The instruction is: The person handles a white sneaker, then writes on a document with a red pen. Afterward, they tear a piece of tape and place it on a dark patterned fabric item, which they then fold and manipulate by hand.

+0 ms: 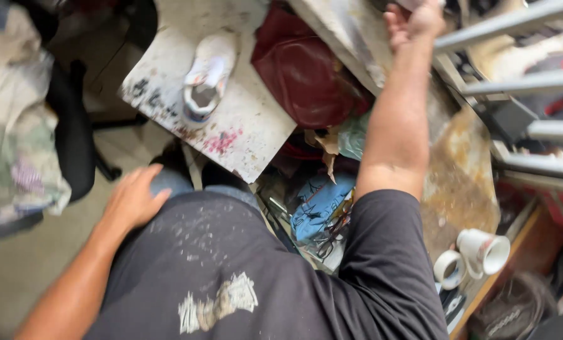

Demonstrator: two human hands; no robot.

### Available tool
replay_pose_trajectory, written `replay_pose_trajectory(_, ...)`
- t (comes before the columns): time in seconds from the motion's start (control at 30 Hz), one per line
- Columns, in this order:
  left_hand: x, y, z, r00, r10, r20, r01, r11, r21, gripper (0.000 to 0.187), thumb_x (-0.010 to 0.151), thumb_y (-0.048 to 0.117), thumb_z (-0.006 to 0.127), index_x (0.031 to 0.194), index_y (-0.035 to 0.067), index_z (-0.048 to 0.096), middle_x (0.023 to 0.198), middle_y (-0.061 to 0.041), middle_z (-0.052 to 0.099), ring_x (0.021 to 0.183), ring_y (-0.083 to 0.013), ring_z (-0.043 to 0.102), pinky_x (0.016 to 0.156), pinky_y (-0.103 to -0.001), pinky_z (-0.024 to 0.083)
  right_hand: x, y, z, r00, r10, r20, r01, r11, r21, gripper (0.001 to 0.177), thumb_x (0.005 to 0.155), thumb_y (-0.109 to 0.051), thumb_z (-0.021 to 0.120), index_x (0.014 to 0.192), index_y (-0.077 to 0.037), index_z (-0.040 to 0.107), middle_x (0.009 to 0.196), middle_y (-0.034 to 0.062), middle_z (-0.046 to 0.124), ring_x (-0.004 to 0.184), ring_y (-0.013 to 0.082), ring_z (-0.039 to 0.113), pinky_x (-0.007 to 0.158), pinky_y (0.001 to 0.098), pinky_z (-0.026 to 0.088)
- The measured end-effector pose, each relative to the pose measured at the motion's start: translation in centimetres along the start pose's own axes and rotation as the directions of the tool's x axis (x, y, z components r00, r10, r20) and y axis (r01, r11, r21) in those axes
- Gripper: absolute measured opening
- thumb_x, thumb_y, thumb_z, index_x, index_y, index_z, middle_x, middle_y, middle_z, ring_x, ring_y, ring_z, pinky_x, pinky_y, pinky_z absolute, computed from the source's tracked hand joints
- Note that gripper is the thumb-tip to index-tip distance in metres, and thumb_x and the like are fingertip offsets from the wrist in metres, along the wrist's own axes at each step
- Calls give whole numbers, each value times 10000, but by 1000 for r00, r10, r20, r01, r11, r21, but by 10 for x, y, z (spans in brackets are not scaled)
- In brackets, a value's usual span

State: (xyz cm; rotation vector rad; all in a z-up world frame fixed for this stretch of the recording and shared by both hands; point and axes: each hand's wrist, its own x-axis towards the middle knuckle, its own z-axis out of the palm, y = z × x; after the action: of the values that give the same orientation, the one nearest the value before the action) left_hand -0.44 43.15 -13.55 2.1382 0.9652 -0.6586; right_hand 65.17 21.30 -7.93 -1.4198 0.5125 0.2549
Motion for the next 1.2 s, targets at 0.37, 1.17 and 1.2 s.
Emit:
replay_pose_trajectory(0.37, 172, 97, -3, 867, 488, -96, -452, 853, 261, 574, 835, 334, 811, 1326, 204, 543, 1503, -288, 316, 1238, -422, 400, 814, -461, 607, -225, 10, -6, 740, -516, -432, 517, 847, -125, 857, 771, -186, 683, 1521, 37, 333, 1379, 272, 543, 1144, 391, 695, 878, 444, 737)
replay_pose_trajectory(1.17, 321, 25, -62, 571, 726, -382, -647, 685, 335, 280, 756, 262, 844, 890, 123, 642, 926, -52, 564, 877, -309, 598, 732, -432, 591, -193, 228, 79, 940, -284, 189, 336, 669, -663, 460, 830, -343, 814, 1252, -268, 647, 1011, 16, 803, 855, 192, 814, 796, 358, 662)
replay_pose_trajectory(1.2, 316, 23, -65, 565, 735, -375, -656, 676, 337, 280, 756, 262, 844, 890, 123, 642, 926, -52, 564, 877, -309, 598, 732, -432, 591, -194, 249, 70, 941, -290, 176, 331, 671, -663, 460, 830, -343, 814, 1252, -268, 647, 1011, 16, 803, 855, 192, 814, 796, 358, 662)
